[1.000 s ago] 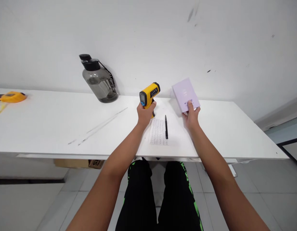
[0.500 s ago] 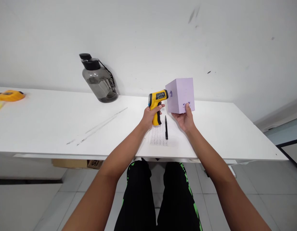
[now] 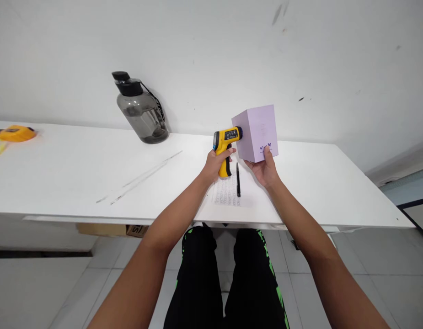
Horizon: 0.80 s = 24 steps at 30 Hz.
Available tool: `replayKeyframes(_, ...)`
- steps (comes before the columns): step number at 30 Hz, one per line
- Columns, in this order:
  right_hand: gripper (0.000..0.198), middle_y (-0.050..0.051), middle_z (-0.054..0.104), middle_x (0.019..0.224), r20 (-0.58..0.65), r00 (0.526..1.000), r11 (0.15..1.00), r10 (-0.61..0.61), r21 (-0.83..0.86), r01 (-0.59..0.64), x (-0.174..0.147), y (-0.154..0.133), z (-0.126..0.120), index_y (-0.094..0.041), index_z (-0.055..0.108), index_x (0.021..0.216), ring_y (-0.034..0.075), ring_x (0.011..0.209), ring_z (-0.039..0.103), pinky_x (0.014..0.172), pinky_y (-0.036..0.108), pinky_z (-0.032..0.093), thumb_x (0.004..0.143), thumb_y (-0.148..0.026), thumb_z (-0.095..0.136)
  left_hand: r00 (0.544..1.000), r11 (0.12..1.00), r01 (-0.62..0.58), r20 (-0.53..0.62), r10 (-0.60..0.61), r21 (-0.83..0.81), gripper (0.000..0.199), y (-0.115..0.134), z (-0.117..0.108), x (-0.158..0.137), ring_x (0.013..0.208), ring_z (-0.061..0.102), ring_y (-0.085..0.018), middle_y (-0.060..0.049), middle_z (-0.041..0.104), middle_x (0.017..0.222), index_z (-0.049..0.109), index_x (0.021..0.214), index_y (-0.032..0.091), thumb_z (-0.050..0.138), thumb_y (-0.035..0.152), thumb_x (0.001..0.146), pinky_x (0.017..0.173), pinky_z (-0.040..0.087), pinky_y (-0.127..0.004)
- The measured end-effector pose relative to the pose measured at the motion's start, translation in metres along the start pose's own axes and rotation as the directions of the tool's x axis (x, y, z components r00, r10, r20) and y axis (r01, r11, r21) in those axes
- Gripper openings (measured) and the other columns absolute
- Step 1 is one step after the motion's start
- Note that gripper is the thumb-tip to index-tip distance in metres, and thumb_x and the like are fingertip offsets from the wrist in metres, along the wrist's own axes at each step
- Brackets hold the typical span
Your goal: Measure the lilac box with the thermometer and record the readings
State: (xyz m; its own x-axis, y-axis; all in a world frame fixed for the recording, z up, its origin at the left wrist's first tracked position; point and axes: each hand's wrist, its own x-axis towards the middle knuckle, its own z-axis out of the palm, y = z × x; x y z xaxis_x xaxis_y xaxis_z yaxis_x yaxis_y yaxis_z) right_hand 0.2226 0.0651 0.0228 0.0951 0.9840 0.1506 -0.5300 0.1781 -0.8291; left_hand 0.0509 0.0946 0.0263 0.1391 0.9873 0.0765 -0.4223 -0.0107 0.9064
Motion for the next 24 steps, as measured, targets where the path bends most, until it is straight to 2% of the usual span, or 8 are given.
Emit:
replayKeyframes(9, 0.063, 0.0, 0.062, 0.143, -0.006, 0.999, 0.999, 0.035, -0.021, -0.035, -0.0012, -0.0015, 0.0002, -0.034, 0.059, 0.129, 0.024, 0.138, 0.054, 0.111, 0.045, 0.054, 0.077, -0.066, 0.072, 1.0, 1.0, 0.016, -0.01, -0.016, 0.006, 0.038, 0.004, 0.0029, -0.0016, 0.061, 0.055, -0.008, -0.005, 0.073, 0.092, 0.069, 0.095, 0.017, 0.086, 0.033, 0.064, 0.063, 0.049, -0.028)
replayKeyframes(15, 0.066, 0.002, 0.065, 0.137, -0.022, 0.995, 0.996, 0.093, -0.017, -0.093, 0.0004, 0.002, -0.0034, -0.034, 0.058, 0.129, 0.026, 0.132, 0.059, 0.108, 0.047, 0.056, 0.076, -0.069, 0.072, 0.999, 1.0, 0.028, -0.032, -0.028, -0.002, 0.034, -0.0004, 0.0025, -0.0003, 0.06, 0.055, -0.008, -0.004, 0.073, 0.091, 0.069, 0.093, 0.017, 0.085, 0.032, 0.066, 0.063, 0.049, -0.028)
replayKeyframes(24, 0.061, 0.0, 0.066, 0.137, -0.031, 0.996, 0.996, 0.088, -0.021, -0.089, -0.0016, 0.0013, -0.0013, -0.034, 0.06, 0.125, 0.025, 0.13, 0.061, 0.107, 0.046, 0.056, 0.076, -0.068, 0.073, 0.998, 0.997, 0.07, 0.0, -0.07, -0.031, 0.041, 0.0011, 0.0012, -0.0035, 0.063, 0.056, -0.009, -0.006, 0.074, 0.095, 0.07, 0.093, 0.016, 0.088, 0.037, 0.062, 0.063, 0.048, -0.027)
